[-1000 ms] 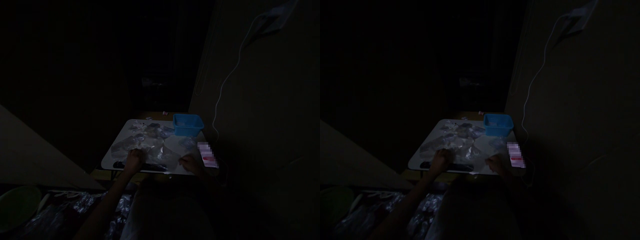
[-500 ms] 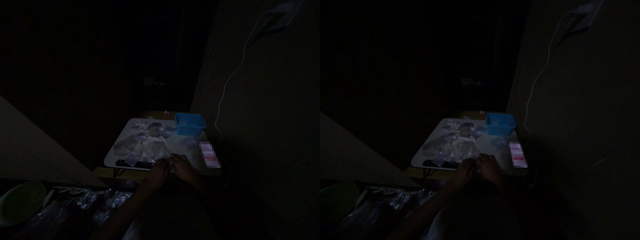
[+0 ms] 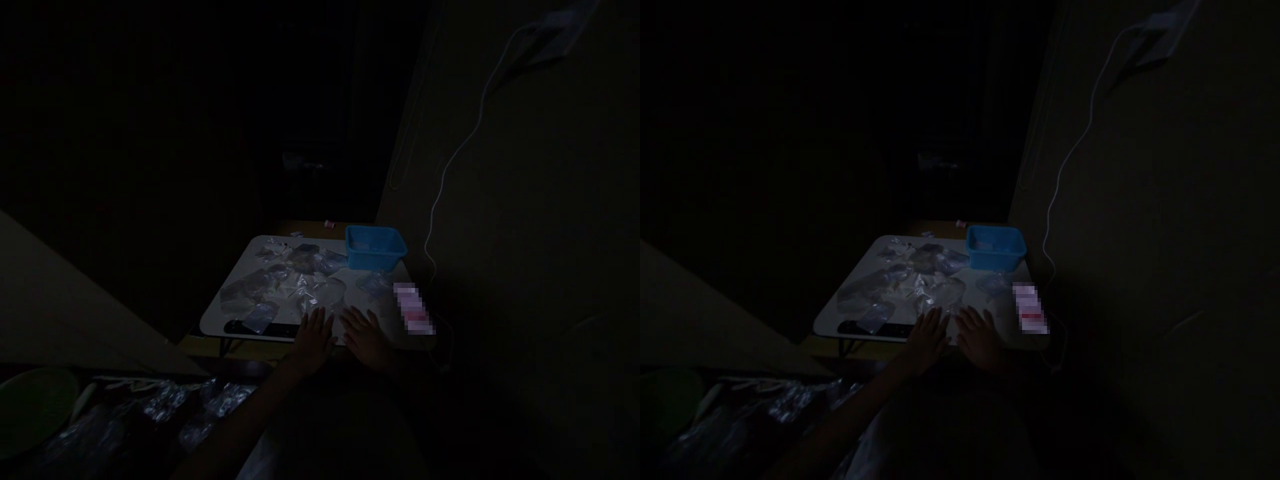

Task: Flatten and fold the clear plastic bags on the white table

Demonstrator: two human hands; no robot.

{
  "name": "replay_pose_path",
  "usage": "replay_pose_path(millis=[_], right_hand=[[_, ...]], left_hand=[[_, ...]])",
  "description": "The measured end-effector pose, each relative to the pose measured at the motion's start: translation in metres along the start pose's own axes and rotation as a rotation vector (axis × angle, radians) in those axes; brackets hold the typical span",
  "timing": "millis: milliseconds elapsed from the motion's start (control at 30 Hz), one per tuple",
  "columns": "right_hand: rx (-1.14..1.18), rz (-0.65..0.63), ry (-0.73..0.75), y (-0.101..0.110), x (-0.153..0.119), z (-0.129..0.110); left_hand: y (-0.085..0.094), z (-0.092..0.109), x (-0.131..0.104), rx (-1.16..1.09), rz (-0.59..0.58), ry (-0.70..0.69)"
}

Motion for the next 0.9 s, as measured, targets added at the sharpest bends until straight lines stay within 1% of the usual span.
replay_pose_path(millis=[67,167,233,333,400,433,467,533,600,633,700,767,833,867,900], right_hand=[[-0.05,0.022,-0.091,-0.001,-0.001,0.011],[-0.095,0.068,-0.234,0.002,-0.002,0.031],[-0.091,0.11,-0.299,0.008,-0.004,0.042],[-0.058,0.228,-0.37,0.022,-0.007,0.052],[-0.011,0.289,-0.332,0.029,-0.007,0.047],[0.023,0.287,-0.271,0.03,-0.005,0.04],[0.06,0.259,-0.188,0.027,-0.002,0.03],[0.117,0.149,-0.019,0.016,0.001,0.008],[0.121,0.038,0.074,0.003,0.001,-0.005],[0.105,0.0,0.079,-0.003,0.0,-0.005],[0.057,-0.037,0.019,-0.008,-0.002,0.005],[0.005,-0.037,-0.077,-0.006,-0.001,0.02],[-0.018,-0.018,-0.13,0.0,0.002,0.028],[-0.011,-0.006,-0.118,0.004,0.005,0.027],[0.01,0.0,-0.073,0.006,0.008,0.023]], left_hand=[[-0.001,0.0,-0.002,0.003,-0.002,-0.018],[-0.001,-0.001,-0.004,0.011,-0.015,-0.04],[0.001,0.0,-0.006,0.003,-0.016,-0.06],[0.004,0.003,-0.007,-0.024,-0.022,-0.083],[0.006,0.007,-0.008,-0.042,-0.033,-0.097],[0.006,0.01,-0.008,-0.051,-0.037,-0.109],[0.006,0.013,-0.008,-0.06,-0.043,-0.129],[0.006,0.019,-0.009,-0.073,-0.055,-0.171],[0.005,0.022,-0.012,-0.081,-0.069,-0.212],[0.005,0.023,-0.013,-0.085,-0.077,-0.23],[0.006,0.022,-0.017,-0.093,-0.092,-0.261],[0.008,0.021,-0.02,-0.101,-0.109,-0.282],[0.01,0.02,-0.021,-0.111,-0.126,-0.283],[0.011,0.02,-0.021,-0.119,-0.133,-0.281],[0.012,0.02,-0.021,-0.129,-0.138,-0.28]])
Point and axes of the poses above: each hand's wrist, its own x-axis towards the middle knuckle, its own y-axis out of the back of the hand, z = x × y, the point moved 8 cm from there along x, towards the middle knuckle, and after that the axes turned 8 degrees about y, right-handed, at the moved point
